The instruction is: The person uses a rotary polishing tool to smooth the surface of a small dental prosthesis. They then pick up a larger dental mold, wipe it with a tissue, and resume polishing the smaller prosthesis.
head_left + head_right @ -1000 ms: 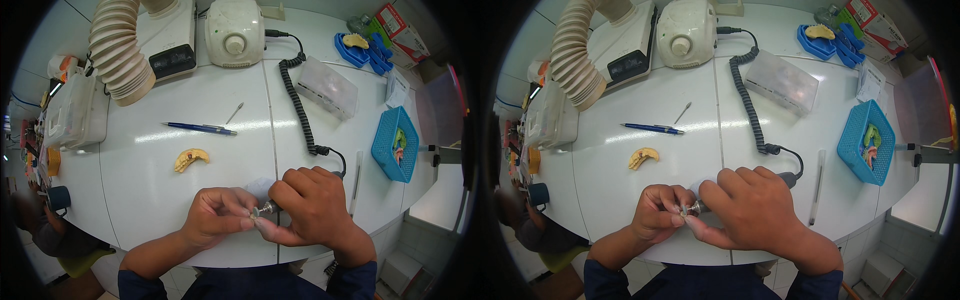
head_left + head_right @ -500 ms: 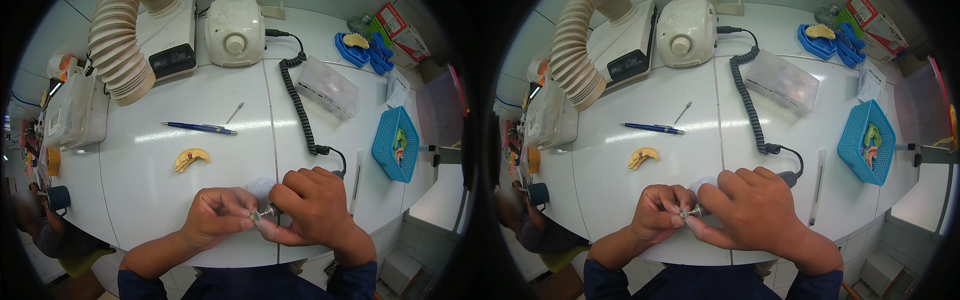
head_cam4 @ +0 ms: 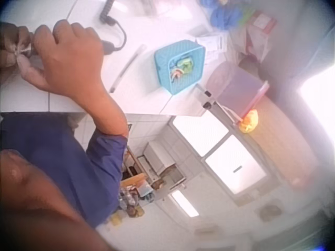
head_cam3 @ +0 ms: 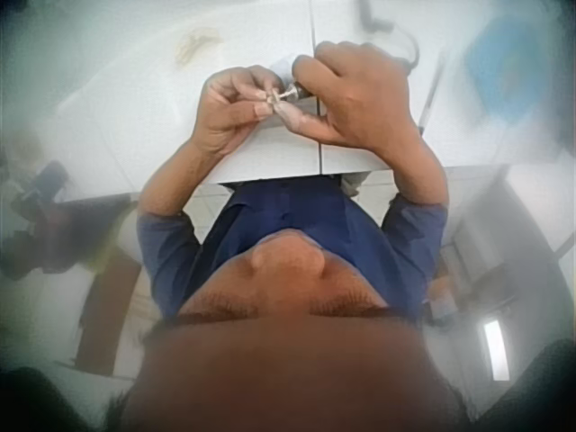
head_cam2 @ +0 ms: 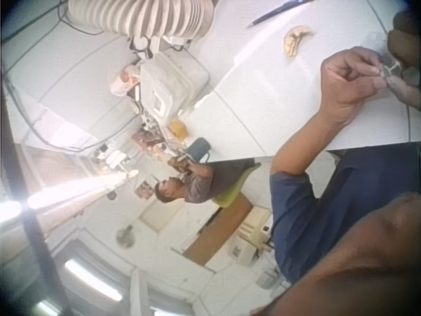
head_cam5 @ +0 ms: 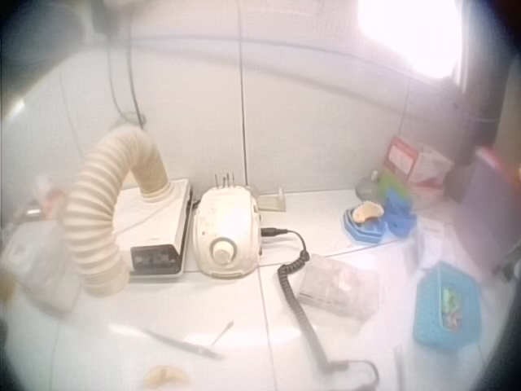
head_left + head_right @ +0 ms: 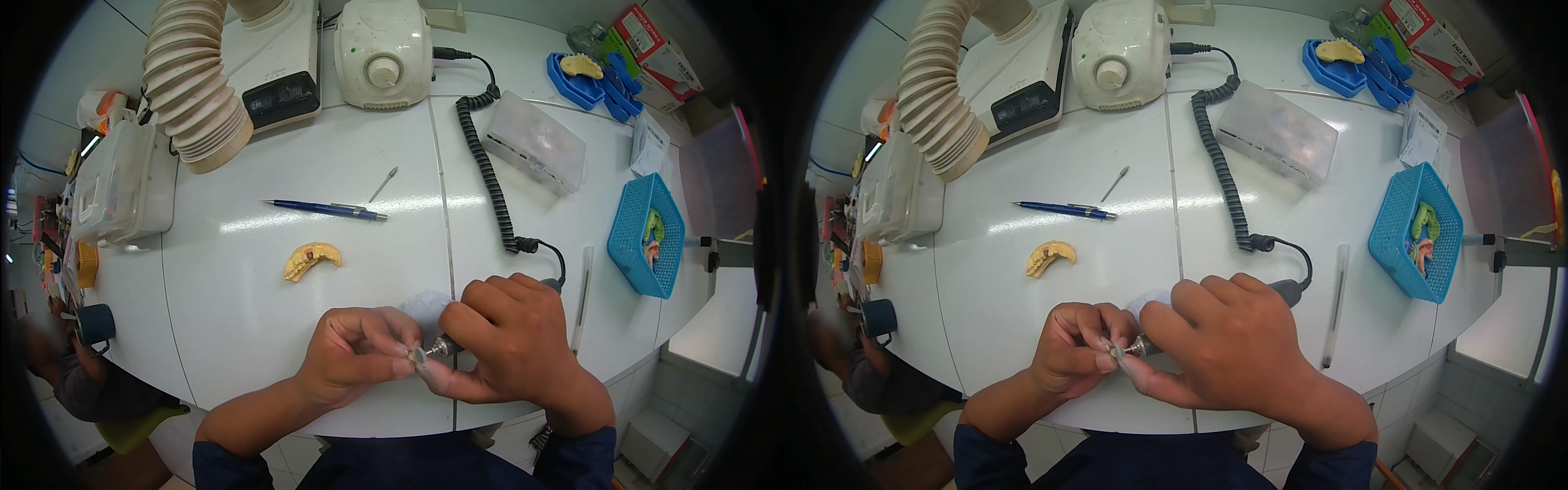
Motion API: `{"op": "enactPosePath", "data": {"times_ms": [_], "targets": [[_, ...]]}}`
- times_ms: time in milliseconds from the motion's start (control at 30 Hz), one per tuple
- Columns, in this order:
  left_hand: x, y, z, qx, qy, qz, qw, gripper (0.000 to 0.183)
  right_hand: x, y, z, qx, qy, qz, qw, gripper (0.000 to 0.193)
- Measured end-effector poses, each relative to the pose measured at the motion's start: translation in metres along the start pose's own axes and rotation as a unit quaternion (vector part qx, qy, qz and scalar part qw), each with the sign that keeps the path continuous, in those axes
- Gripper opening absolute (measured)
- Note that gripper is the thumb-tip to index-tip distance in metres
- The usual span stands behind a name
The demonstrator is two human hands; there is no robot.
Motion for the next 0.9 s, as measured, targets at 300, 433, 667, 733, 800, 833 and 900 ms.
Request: {"op": "enactPosePath", "data": {"times_ms": [300,433,667,733,800,833,900], "targets": [[0.0006,0.0009,0.0006,0.000,0.000,0.002,1.000,0.019,0.0001,-0.0003,0.0001,-0.004,0.002,-0.002,1.000,0.033],[0.0004,0.0000,0.0002,0.001,0.001,0.001,1.000,0.020,0.0009,-0.0008,0.0000,0.000,0.004,0.009,1.000,0.033],[0.0016,0.0008,0.0005,0.003,0.010,-0.004,1.000,0.021,-0.0005,-0.0010,0.0003,-0.010,0.001,0.000,1.000,0.033],[0.0016,0.0004,0.0002,0.003,0.011,-0.004,1.000,0.021,-0.0003,-0.0011,0.0003,-0.010,0.000,0.000,1.000,0.033],[0.0014,0.0006,0.0003,0.003,0.008,-0.001,1.000,0.021,-0.0004,-0.0007,0.0006,-0.012,0.003,-0.001,1.000,0.032],[0.0013,0.0007,0.0004,0.003,0.007,0.000,1.000,0.021,-0.0004,-0.0005,0.0008,-0.013,0.004,-0.001,1.000,0.032],[0.0013,0.0006,0.0006,0.003,0.004,0.001,1.000,0.021,-0.0003,-0.0009,0.0008,-0.013,0.005,-0.002,1.000,0.032]]}}
Point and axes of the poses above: each hand's wrist, its own x-axis away from the middle knuckle, its own y-axis out of the back of the hand, z = x × y, the point moved 5 cm from there along -x, towards the middle knuckle
